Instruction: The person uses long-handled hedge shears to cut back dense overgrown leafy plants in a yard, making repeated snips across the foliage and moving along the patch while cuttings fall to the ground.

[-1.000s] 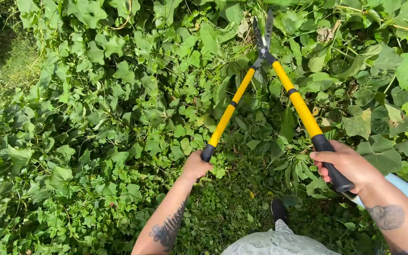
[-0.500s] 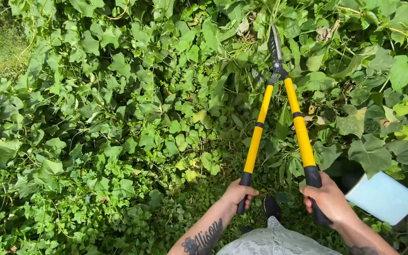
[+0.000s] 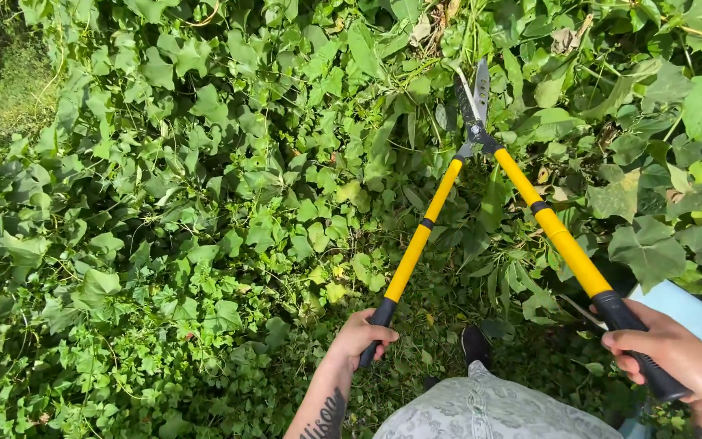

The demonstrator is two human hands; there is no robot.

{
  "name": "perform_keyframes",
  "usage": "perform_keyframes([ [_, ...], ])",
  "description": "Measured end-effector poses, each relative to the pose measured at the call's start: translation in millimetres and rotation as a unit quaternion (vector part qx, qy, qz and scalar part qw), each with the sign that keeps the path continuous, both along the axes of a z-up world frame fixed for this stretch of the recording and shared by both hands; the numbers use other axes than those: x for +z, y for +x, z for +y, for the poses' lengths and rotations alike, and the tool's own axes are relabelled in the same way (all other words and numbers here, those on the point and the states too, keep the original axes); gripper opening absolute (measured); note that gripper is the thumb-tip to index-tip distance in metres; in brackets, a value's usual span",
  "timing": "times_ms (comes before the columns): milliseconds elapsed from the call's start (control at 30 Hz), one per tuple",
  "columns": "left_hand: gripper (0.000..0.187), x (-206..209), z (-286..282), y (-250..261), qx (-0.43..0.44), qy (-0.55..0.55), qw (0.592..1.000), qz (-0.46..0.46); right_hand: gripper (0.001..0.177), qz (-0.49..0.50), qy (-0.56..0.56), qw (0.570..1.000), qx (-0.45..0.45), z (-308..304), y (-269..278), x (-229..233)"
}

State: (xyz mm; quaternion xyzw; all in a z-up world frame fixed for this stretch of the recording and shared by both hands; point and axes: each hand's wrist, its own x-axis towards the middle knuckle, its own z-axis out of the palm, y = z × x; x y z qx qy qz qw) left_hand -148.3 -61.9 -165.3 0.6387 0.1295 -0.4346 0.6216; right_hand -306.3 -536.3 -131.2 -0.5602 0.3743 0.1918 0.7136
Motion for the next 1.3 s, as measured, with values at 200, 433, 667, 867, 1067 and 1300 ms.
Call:
perform_keyframes([
  [200,0.023,11.3,-3.0,80.1,-0.035,0.015,0.998,-0.044,0.059,-0.042,0.017,0.992,0.122,-105.9,83.1,-16.8],
  [433,0.028,4.3,-72.7,111.1,-0.014,-0.003,0.999,-0.043,0.043,-0.032,-0.023,0.998,0.057,-42.7,153.7,40.7],
  [667,0.036,26.2,-131.5,56.5,-0.028,0.052,0.996,-0.065,0.041,-0.082,-0.027,0.996,-0.017,34.7,111.8,6.0],
  [867,0.035,19.4,-122.6,51.0,-0.041,0.015,0.997,-0.064,0.038,-0.053,-0.033,0.998,-0.006,34.0,92.1,6.6],
  [1067,0.035,110.4,-109.7,92.0,0.012,0.013,0.986,-0.164,0.045,-0.134,-0.049,0.99,-0.01,63.0,143.9,98.2],
  [1300,0.043,140.5,-64.5,95.8,0.165,0.002,0.951,-0.263,0.065,-0.261,-0.164,0.944,0.116,133.7,194.5,193.8],
])
